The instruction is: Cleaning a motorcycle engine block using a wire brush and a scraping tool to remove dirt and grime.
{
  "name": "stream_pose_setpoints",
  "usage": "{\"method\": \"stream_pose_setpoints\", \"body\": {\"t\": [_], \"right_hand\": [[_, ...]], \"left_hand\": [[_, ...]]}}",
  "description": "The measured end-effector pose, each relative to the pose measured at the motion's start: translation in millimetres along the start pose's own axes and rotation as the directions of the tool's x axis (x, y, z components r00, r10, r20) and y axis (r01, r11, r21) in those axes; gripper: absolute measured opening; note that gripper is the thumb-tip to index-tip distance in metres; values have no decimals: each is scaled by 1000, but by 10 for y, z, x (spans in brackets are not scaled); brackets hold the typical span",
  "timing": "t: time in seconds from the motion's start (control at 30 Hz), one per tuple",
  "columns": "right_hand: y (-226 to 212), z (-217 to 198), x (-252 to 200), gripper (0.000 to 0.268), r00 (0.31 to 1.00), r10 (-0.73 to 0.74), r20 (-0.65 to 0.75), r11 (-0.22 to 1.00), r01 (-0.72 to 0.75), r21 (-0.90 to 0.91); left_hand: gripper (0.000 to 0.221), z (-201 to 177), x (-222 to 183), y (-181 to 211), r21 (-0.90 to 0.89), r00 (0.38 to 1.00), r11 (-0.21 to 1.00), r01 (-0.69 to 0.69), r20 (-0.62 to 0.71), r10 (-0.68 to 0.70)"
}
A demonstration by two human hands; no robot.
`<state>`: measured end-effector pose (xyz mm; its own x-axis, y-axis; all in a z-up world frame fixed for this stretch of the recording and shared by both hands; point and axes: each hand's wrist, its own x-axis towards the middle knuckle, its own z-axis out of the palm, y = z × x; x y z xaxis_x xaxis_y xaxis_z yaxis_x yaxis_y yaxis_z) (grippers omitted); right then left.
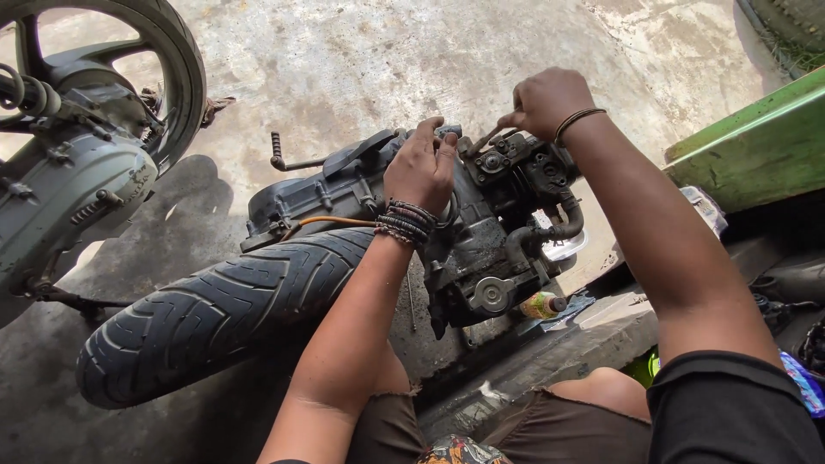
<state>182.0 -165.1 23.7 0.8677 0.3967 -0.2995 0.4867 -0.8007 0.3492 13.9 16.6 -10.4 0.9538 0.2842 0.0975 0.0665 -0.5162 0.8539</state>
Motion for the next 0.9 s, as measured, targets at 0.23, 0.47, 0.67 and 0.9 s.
{"method": "stream_pose_setpoints", "body": {"t": [0.23, 0.47, 0.67, 0.9], "right_hand": [[158, 120, -141, 60, 989, 6, -145, 961, 35, 275], [128, 278, 159, 53, 893, -9, -449, 997, 44, 68], [312, 480, 247, 60, 960, 88, -266, 994, -102, -39], [421, 413, -137, 61, 992, 111, -57, 985, -102, 141]], "left_hand": [[57, 22, 9, -14, 40, 999, 999, -3, 46, 1], [56, 8, -32, -34, 103, 999, 994, -35, 35, 31], [54, 34, 0, 2, 90, 999, 995, -39, 40, 35], [55, 63, -7, 7, 140, 998, 989, -56, 39, 51]]}}
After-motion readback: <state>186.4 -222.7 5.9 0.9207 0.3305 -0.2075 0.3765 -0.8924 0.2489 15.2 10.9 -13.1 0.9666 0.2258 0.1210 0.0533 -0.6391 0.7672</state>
